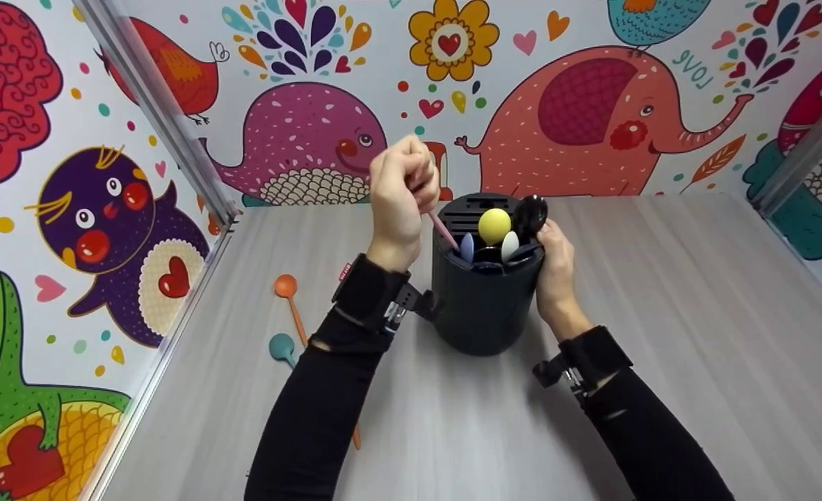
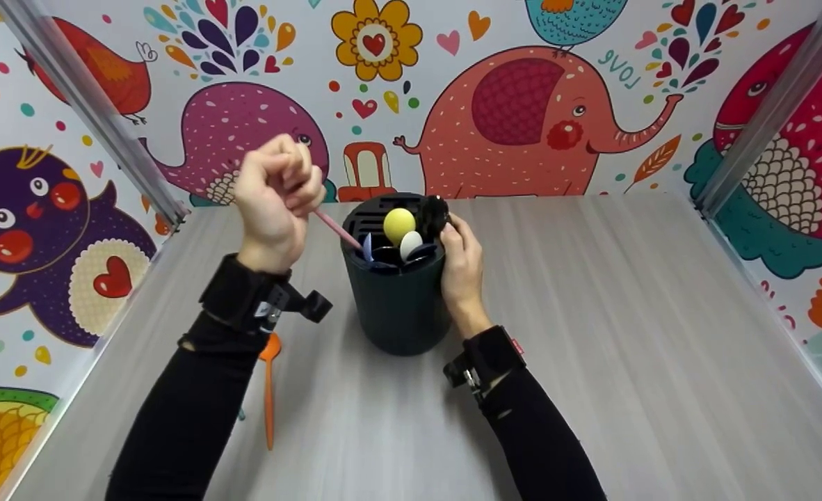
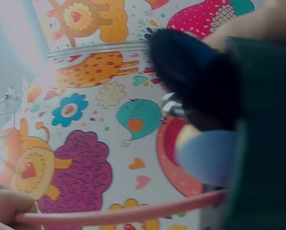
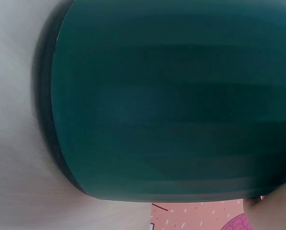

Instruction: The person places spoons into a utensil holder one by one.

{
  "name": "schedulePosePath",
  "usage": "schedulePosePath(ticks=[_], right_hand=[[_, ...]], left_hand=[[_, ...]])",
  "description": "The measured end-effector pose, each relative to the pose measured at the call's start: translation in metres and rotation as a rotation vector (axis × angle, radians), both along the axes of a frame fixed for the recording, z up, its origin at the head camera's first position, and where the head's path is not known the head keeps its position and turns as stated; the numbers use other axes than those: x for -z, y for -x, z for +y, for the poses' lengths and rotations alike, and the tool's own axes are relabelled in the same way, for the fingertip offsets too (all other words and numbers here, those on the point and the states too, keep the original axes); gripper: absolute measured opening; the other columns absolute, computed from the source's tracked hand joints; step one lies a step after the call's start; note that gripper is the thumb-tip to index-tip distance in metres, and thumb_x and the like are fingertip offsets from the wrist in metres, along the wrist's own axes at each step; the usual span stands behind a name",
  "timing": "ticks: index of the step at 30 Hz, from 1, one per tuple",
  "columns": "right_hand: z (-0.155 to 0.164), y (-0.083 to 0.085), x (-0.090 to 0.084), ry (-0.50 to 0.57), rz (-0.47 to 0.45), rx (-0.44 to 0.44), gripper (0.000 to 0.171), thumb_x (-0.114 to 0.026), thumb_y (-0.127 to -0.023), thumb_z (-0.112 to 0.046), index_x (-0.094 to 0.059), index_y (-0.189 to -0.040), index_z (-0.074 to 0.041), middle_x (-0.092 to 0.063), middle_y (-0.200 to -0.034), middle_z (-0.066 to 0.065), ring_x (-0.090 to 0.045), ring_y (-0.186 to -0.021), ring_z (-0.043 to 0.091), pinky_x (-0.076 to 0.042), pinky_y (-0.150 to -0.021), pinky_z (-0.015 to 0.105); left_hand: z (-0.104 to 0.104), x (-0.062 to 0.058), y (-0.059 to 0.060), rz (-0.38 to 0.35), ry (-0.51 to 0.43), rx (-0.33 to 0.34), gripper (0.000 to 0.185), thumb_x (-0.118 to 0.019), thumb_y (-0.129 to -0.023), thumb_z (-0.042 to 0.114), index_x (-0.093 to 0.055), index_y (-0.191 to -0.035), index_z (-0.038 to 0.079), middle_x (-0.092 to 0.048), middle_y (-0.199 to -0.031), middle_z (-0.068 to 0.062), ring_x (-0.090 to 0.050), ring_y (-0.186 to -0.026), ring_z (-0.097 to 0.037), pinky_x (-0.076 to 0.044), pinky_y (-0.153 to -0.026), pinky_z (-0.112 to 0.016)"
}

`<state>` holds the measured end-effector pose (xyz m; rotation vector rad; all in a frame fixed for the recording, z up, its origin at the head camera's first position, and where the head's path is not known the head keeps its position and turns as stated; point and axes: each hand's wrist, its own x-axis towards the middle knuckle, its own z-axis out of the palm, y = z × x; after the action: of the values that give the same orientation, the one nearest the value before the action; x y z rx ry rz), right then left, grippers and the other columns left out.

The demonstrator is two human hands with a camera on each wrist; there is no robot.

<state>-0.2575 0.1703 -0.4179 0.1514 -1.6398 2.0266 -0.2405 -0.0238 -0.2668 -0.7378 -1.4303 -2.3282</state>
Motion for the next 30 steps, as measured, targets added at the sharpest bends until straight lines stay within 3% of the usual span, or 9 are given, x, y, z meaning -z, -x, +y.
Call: schedulePosePath(ticks=[11, 21, 25, 30], right_hand=[[0.001, 0.0, 0.0, -0.044, -0.011, 0.022, 0.04, -0.041, -0.093, -0.017, -0.071, -0.113, -0.001, -0.068, -0.105, 0.002, -0.057, -0.1, 0.016, -0.042, -0.091, 0.026], [-0.001, -0.001, 0.0, -0.023, -0.014, 0.01, 0.04, -0.041, -0.093, -0.017, -0.071, -0.114, 0.0, -0.068, -0.106, 0.002, -0.057, -0.1, 0.016, -0.043, -0.091, 0.026], [0.0, -0.001, -0.001, -0.025, -0.013, 0.001, 0.04, -0.041, -0.092, -0.017, -0.071, -0.114, -0.001, -0.068, -0.106, 0.003, -0.057, -0.1, 0.016, -0.043, -0.091, 0.026], [0.001, -0.001, 0.0, -0.029, -0.01, 0.001, 0.039, -0.041, -0.092, -0.017, -0.071, -0.111, -0.003, -0.067, -0.104, 0.002, -0.056, -0.098, 0.016, -0.042, -0.09, 0.026]], left_hand=[[0.013, 0.03, 0.007, -0.037, 0.226, 0.053, 0.021, -0.032, -0.086, 0.009, -0.033, -0.067, 0.017, -0.026, -0.058, 0.006, -0.022, -0.046, -0.007, -0.021, -0.041, -0.023], [0.023, 0.053, 0.017, -0.093, 0.213, 0.07, 0.022, -0.033, -0.087, 0.008, -0.032, -0.065, 0.014, -0.024, -0.058, 0.005, -0.019, -0.046, -0.008, -0.015, -0.041, -0.022], [0.027, 0.057, 0.019, -0.099, 0.25, 0.033, 0.023, -0.034, -0.087, 0.008, -0.032, -0.065, 0.015, -0.024, -0.058, 0.005, -0.019, -0.047, -0.007, -0.015, -0.043, -0.022], [0.029, 0.06, 0.02, -0.017, 0.426, -0.111, 0.023, -0.035, -0.086, 0.008, -0.036, -0.065, 0.016, -0.031, -0.059, 0.003, -0.029, -0.051, -0.01, -0.024, -0.051, -0.024]])
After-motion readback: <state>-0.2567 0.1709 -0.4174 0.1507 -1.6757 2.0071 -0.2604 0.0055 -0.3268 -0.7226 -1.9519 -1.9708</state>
